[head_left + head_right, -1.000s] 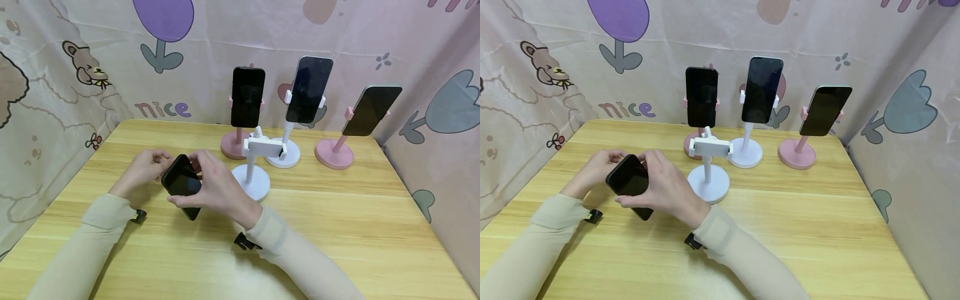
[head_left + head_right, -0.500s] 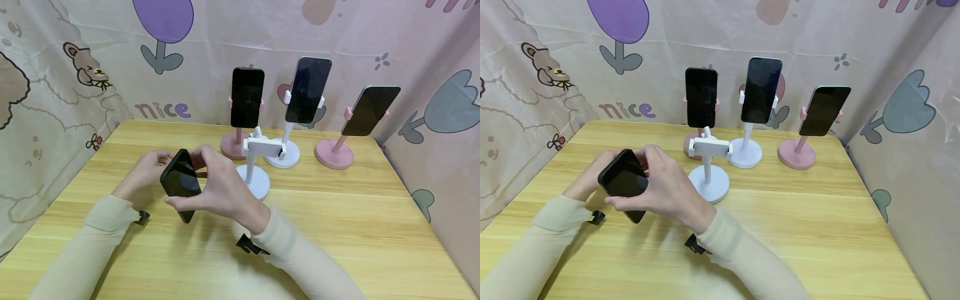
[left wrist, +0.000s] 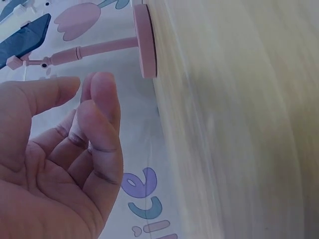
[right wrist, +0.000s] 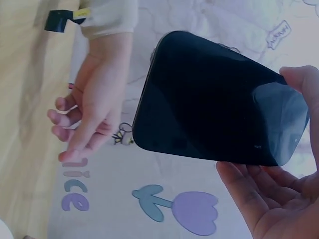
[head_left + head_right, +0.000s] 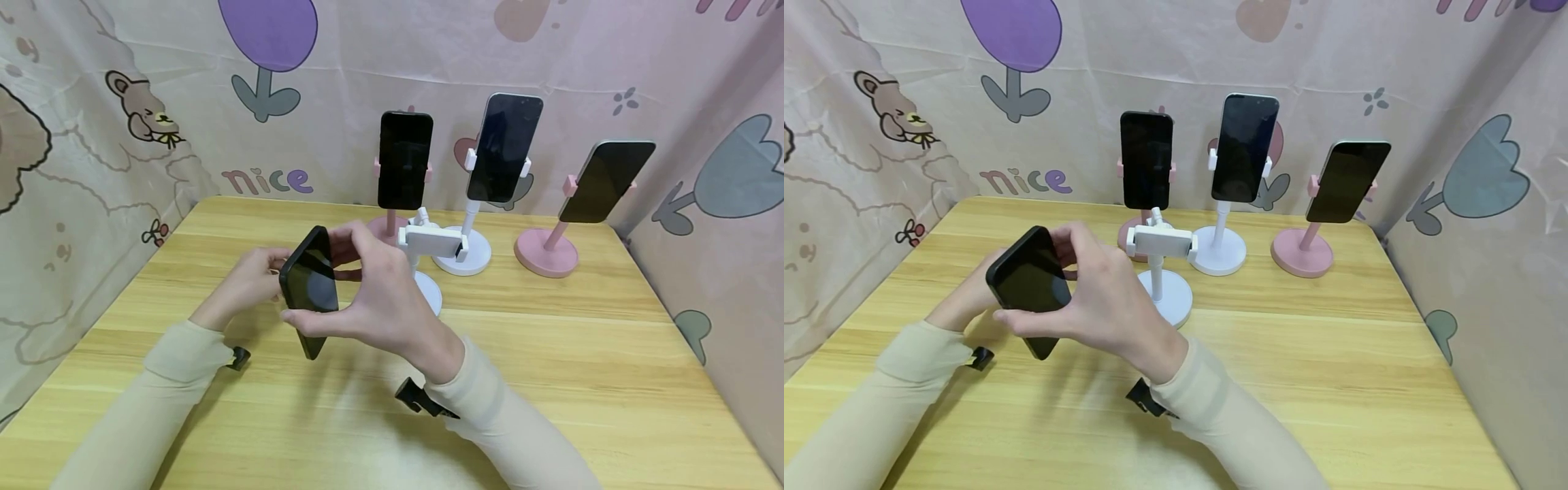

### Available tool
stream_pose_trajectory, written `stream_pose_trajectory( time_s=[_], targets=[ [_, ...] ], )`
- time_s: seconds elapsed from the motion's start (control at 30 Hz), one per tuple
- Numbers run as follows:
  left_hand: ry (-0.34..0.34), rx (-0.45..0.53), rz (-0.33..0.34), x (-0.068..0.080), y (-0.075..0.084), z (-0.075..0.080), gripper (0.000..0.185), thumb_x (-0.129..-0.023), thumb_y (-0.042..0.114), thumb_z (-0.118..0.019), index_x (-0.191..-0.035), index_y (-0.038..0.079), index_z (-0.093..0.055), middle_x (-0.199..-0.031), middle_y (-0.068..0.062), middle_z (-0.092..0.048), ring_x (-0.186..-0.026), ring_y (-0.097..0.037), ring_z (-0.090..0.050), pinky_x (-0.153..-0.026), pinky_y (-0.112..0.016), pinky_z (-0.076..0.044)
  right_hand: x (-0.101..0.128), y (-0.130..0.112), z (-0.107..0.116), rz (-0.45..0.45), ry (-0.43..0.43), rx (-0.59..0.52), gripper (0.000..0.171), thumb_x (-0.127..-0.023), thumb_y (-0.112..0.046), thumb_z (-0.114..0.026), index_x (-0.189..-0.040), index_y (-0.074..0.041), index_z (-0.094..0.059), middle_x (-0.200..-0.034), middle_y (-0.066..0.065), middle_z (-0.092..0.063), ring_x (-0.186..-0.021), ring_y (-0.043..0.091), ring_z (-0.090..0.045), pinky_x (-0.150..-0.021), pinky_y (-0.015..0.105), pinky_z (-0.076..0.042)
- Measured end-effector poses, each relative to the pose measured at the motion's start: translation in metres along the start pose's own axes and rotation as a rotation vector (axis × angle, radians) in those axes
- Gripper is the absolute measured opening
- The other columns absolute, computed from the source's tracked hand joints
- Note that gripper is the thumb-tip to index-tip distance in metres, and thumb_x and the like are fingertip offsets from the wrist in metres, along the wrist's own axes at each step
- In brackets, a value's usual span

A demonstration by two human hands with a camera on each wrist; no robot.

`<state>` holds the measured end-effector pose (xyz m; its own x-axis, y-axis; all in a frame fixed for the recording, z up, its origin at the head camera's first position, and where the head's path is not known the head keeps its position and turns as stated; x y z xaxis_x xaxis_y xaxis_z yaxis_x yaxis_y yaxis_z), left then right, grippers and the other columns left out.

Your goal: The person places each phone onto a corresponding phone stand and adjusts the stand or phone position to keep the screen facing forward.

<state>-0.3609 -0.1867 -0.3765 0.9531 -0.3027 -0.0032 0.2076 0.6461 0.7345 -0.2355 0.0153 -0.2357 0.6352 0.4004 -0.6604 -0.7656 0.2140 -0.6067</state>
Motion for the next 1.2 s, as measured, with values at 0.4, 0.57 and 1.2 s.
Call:
stream_pose_trajectory(
  time_s=[0.4,0.57,1.2],
  targets=[
    [-0.022,0.022,-0.061,0.005,0.026,-0.006,0.035,-0.096,-0.001,-0.06,-0.128,0.005,-0.072,-0.092,-0.009,-0.079,-0.069,-0.019,-0.072,-0.06,-0.031,-0.062,0.001,-0.008,0.021,-0.016,0.03,-0.027,0.072,-0.07,-0.024,-0.099,-0.126,-0.004,-0.059,-0.116,0.005,-0.075,-0.099,0.006,-0.076,-0.091,0.022,-0.064],
    [-0.021,0.029,-0.123,0.01,0.042,-0.009,0.027,-0.101,0.0,-0.062,-0.126,0.004,-0.071,-0.088,-0.009,-0.078,-0.07,-0.019,-0.074,-0.062,-0.032,-0.064,0.001,-0.008,0.029,-0.039,0.051,-0.057,0.07,-0.07,-0.021,-0.099,-0.124,-0.005,-0.057,-0.115,0.004,-0.073,-0.098,0.006,-0.076,-0.088,0.026,-0.066],
    [0.0,0.139,-0.343,0.027,0.107,-0.021,0.033,-0.103,0.008,-0.073,-0.136,0.011,-0.069,-0.113,-0.01,-0.082,-0.085,-0.013,-0.082,-0.08,-0.033,-0.068,0.005,-0.013,0.085,-0.087,0.233,-0.071,0.069,-0.071,-0.011,-0.098,-0.126,-0.003,-0.058,-0.107,0.005,-0.075,-0.096,0.014,-0.075,-0.082,0.032,-0.068]
  ],
)
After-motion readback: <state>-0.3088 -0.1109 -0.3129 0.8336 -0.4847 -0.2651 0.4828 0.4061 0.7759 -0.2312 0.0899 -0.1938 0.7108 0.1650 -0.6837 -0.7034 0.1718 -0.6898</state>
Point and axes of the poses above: each hand's wrist, its own x-axis away from the middle knuckle, its own z-axis out of the back of the hand, y = z × x, the point moved 9 cm from there along -x, towards the middle knuckle
